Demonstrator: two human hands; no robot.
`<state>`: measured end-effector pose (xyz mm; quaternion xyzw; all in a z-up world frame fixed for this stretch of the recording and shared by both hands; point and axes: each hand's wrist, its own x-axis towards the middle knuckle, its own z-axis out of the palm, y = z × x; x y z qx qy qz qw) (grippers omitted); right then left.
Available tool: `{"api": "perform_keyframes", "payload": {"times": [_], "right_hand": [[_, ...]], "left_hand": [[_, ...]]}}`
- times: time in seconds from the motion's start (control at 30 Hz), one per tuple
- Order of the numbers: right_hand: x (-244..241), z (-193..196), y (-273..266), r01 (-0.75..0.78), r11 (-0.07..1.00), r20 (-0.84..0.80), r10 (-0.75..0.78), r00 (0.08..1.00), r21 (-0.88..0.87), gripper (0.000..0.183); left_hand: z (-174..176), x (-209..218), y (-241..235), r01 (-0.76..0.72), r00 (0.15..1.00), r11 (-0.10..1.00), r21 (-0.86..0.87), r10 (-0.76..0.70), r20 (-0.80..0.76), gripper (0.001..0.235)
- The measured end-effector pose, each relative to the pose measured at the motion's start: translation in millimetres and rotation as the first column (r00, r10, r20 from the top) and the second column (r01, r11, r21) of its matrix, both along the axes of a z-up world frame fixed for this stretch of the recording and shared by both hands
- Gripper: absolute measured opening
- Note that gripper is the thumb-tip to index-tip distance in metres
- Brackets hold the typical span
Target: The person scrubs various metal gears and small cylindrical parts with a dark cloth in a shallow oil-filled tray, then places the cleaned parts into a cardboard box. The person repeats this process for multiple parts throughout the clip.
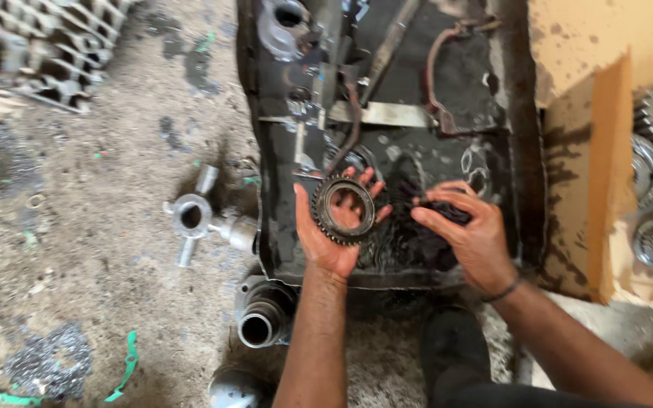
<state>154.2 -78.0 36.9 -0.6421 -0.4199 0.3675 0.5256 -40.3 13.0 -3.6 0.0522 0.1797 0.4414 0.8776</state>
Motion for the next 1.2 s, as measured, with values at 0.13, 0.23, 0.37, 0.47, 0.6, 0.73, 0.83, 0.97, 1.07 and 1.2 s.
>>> {"api": "perform_keyframes", "payload": {"times": [0.13,0.23,0.37,0.47,0.6,0.73,0.83,0.97,1.07,1.2], "right_hand": [[-2,0,1,-0.012,1.0,0.092,0.013,0.996,-0.021,0.026],[-8,-6,4,-0.008,0.998,0.069,0.012,0.998,-0.058,0.028],[-1,-47,-12,-0.042,0.996,0.031,0.044,0.999,-0.076,0.028],[9,-99,2,-0.023,1.0,0.042,0.023,0.999,-0.004,0.027],[10,-161,23,0.02,0.981,0.351,-0.088,0.932,0.192,0.027],[27,-206,38,-0.17,0.885,0.476,-0.064,0.877,0.433,0.025],[32,-206,65,-0.247,0.961,0.556,0.137,0.819,0.126,0.037],[42,-196,84,-0.409,0.757,0.001,0.476,0.88,-0.509,0.05],[35,-191,82,-0.38,0.755,-0.103,0.388,0.916,-0.534,0.048],[30,-190,73,-0.464,0.812,-0.158,0.437,0.886,-0.356,0.049]], "left_hand": [[15,-10,9,-0.092,0.992,0.996,0.018,0.09,0.091,0.078],[34,-16,20,-0.179,0.981,0.984,-0.019,0.18,0.067,0.069],[53,-21,23,-0.227,0.958,0.974,0.004,0.222,0.182,0.066],[75,-24,35,-0.222,0.932,0.974,0.036,0.202,0.301,0.067],[101,-23,44,-0.292,0.946,0.952,-0.096,0.302,0.116,0.069],[88,-15,49,-0.363,0.932,0.91,-0.2,0.353,-0.086,0.065],[83,-13,56,-0.38,0.918,0.892,-0.242,0.333,-0.216,0.065],[67,0,56,-0.378,0.898,0.872,-0.311,0.263,-0.352,0.064],[53,5,53,-0.291,0.924,0.904,-0.313,0.182,-0.335,0.066],[41,10,50,-0.266,0.905,0.917,-0.296,0.132,-0.404,0.064]]}}
